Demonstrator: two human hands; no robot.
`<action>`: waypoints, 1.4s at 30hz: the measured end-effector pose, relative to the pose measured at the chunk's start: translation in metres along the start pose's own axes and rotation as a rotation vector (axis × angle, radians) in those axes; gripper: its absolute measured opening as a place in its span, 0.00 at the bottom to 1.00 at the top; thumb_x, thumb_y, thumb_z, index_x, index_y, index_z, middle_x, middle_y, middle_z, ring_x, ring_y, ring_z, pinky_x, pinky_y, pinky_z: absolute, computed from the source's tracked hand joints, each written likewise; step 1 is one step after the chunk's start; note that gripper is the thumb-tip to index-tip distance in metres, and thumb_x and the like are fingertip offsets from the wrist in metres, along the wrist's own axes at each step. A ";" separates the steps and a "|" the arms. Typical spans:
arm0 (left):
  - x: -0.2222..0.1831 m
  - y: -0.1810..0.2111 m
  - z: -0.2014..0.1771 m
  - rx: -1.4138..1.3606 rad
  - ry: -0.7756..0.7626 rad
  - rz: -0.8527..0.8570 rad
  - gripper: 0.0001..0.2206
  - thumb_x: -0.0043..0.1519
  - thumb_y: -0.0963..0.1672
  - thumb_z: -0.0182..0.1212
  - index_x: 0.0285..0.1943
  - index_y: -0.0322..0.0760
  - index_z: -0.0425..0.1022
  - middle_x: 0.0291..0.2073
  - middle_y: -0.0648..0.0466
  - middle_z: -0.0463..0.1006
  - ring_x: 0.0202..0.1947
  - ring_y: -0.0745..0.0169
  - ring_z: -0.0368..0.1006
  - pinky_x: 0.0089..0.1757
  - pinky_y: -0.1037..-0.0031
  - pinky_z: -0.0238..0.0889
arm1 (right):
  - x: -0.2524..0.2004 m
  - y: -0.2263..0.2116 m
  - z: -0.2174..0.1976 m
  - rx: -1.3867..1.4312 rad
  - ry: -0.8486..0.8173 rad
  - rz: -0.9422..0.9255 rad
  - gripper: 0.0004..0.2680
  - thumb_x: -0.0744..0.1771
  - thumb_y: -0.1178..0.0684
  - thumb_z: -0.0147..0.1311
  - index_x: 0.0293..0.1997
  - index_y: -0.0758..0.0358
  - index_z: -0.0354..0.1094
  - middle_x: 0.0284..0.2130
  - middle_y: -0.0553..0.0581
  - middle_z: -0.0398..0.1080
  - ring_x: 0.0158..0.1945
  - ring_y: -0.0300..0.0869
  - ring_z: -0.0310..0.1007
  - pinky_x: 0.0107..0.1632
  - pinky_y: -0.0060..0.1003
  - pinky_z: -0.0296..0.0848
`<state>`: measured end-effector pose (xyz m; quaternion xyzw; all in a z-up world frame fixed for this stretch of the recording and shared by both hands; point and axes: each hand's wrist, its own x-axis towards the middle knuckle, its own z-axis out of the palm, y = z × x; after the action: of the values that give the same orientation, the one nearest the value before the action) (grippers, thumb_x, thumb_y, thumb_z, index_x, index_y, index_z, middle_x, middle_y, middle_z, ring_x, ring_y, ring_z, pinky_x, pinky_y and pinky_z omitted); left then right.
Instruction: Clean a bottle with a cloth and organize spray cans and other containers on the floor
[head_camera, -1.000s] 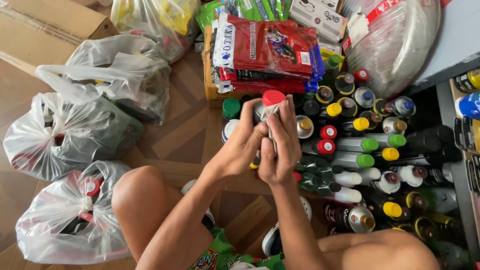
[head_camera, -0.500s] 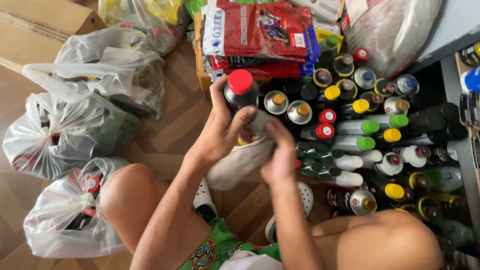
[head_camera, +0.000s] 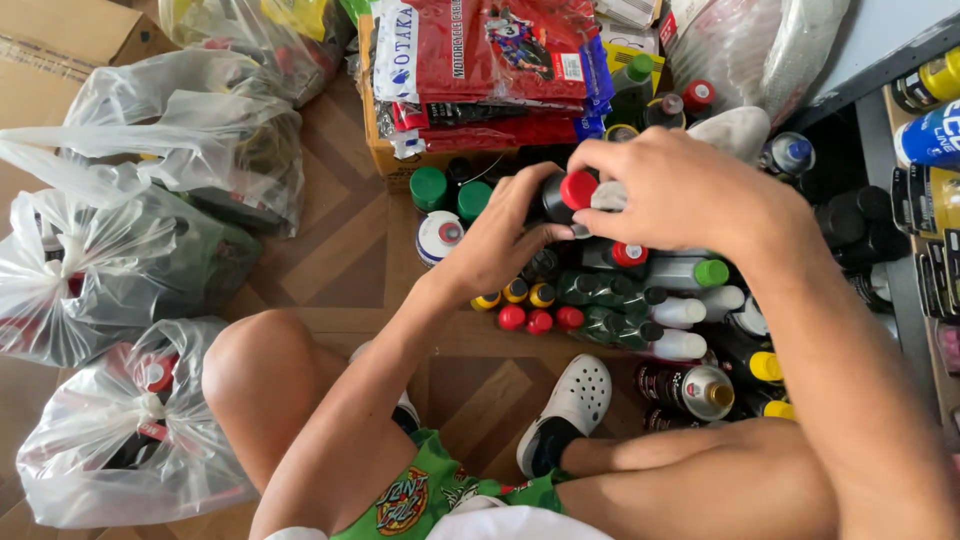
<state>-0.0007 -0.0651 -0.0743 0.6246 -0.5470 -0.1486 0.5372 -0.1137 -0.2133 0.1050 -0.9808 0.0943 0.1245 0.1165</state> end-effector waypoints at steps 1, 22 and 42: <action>0.002 -0.001 0.004 -0.002 0.001 -0.001 0.31 0.66 0.51 0.64 0.73 0.41 0.55 0.60 0.43 0.69 0.62 0.34 0.64 0.61 0.49 0.57 | 0.000 0.010 0.010 -0.001 -0.002 0.000 0.14 0.62 0.42 0.61 0.44 0.58 0.70 0.31 0.64 0.79 0.41 0.68 0.76 0.48 0.63 0.72; -0.033 0.000 -0.028 0.596 -0.206 -0.243 0.28 0.62 0.47 0.63 0.69 0.35 0.60 0.68 0.46 0.60 0.59 0.37 0.69 0.49 0.47 0.74 | 0.062 0.147 0.218 -0.366 -0.167 -0.008 0.16 0.64 0.37 0.55 0.54 0.47 0.68 0.37 0.59 0.80 0.41 0.64 0.80 0.46 0.59 0.78; -0.051 -0.039 -0.004 0.906 -0.127 -0.153 0.26 0.55 0.48 0.69 0.62 0.40 0.69 0.57 0.47 0.69 0.48 0.42 0.76 0.48 0.54 0.72 | 0.136 0.167 0.327 -0.623 -0.246 -0.112 0.05 0.60 0.51 0.60 0.30 0.57 0.78 0.29 0.58 0.78 0.39 0.55 0.82 0.38 0.48 0.79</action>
<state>0.0050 -0.0270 -0.1253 0.8246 -0.5409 0.0282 0.1632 -0.0926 -0.3119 -0.2740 -0.9506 -0.0171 0.2580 -0.1717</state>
